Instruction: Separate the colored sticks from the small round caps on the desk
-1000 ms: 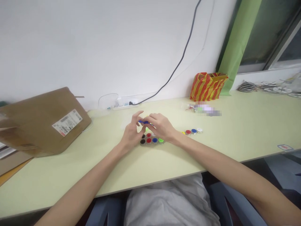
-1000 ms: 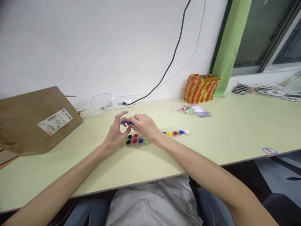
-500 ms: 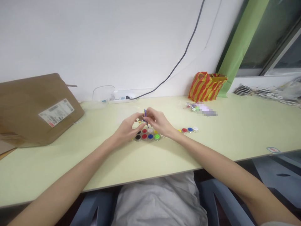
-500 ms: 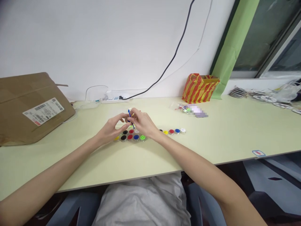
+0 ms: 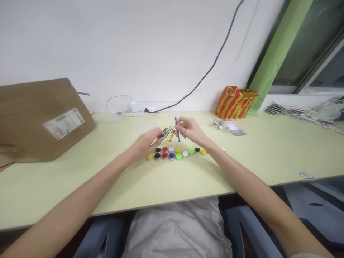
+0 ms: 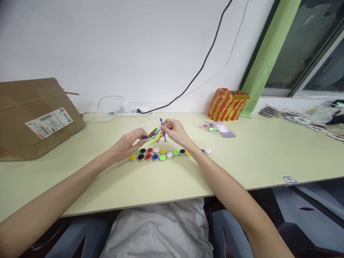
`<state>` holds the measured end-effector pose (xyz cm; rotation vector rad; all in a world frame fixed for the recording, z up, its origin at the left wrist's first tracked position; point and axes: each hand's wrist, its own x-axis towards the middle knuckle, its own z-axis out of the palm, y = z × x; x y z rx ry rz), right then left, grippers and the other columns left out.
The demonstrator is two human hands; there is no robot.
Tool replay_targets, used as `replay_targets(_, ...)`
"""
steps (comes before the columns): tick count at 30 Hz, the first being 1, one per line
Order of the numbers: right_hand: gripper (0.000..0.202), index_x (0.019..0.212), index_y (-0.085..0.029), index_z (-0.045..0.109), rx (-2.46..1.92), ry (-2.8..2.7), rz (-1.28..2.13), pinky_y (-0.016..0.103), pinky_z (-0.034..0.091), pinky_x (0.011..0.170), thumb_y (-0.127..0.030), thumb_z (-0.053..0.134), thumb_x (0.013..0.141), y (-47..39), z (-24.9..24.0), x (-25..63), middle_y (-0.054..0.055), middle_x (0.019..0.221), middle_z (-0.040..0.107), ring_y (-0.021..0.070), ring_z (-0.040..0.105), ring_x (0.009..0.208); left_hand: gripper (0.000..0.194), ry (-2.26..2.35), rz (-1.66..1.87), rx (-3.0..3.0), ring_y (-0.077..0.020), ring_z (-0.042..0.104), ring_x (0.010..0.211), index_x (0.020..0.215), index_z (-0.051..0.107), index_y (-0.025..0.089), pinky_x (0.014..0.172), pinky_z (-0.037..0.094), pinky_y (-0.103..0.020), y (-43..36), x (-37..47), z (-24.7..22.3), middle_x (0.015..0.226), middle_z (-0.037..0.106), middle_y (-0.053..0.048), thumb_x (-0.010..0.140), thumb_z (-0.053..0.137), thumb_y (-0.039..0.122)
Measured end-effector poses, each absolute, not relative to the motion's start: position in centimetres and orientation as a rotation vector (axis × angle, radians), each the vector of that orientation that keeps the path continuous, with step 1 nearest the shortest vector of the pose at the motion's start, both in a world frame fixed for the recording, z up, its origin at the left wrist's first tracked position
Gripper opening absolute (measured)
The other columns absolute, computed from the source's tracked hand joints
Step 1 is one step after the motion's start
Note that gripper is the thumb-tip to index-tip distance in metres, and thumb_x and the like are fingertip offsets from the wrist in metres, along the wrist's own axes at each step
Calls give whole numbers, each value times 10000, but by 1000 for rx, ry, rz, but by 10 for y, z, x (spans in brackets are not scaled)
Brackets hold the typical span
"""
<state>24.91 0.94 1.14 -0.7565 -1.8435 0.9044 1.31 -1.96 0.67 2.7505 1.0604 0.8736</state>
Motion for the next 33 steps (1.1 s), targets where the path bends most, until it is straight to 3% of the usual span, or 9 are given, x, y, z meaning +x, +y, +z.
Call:
replay_targets(5, 252, 828, -142, 696, -1070, -1701, 671, 207, 383, 416, -386, 649, 873, 36, -7, 263, 37, 612, 674, 95, 491, 460, 197, 1044, 986, 2817, -188, 576, 864, 1027, 627, 222, 782, 449, -308, -16, 10, 2, 978, 605, -54, 993, 516, 381)
replay_targets(12, 228, 971, -109, 720, -1048, -1485, 1066, 284, 595, 536, -253, 754, 797, 43, -20, 255, 95, 737, 747, 144, 651, 537, 199, 1101, 967, 2783, -160, 556, 729, 967, 635, 215, 695, 423, -286, -12, 7, -2, 828, 610, -13, 955, 570, 403)
replay_targets(15, 192, 930, -118, 734, -1090, -1538, 1155, 278, 594, 537, -275, 746, 820, 43, -20, 254, 121, 831, 766, 169, 702, 604, 187, 1122, 953, 2754, -152, 565, 711, 977, 636, 221, 687, 423, -278, -11, 6, -4, 825, 626, -2, 946, 583, 398)
replay_targets(20, 218, 898, -138, 752, -1058, -1756, 878, 225, 480, 433, -346, 710, 848, 31, -5, 258, 96, 830, 765, 136, 626, 552, 260, 1171, 940, 2715, -140, 548, 630, 853, 618, 205, 620, 394, -260, -12, 6, -5, 713, 604, 19, 910, 623, 459)
replay_targets(28, 246, 852, -157, 735, -709, -2014, 962, 284, 538, 641, -401, 732, 823, -5, -4, 219, 55, 800, 740, 162, 666, 674, 347, 1192, 990, 2586, -124, 524, 559, 787, 572, 201, 567, 368, -248, -20, 9, -3, 630, 579, 36, 875, 651, 527)
replay_targets(33, 299, 865, -149, 735, -696, -1987, 958, 284, 527, 642, -446, 717, 839, -6, 3, 222, 56, 789, 727, 151, 645, 653, 332, 1193, 965, 2516, -132, 541, 560, 901, 592, 210, 582, 390, -255, -23, 11, 2, 631, 603, 39, 916, 597, 542)
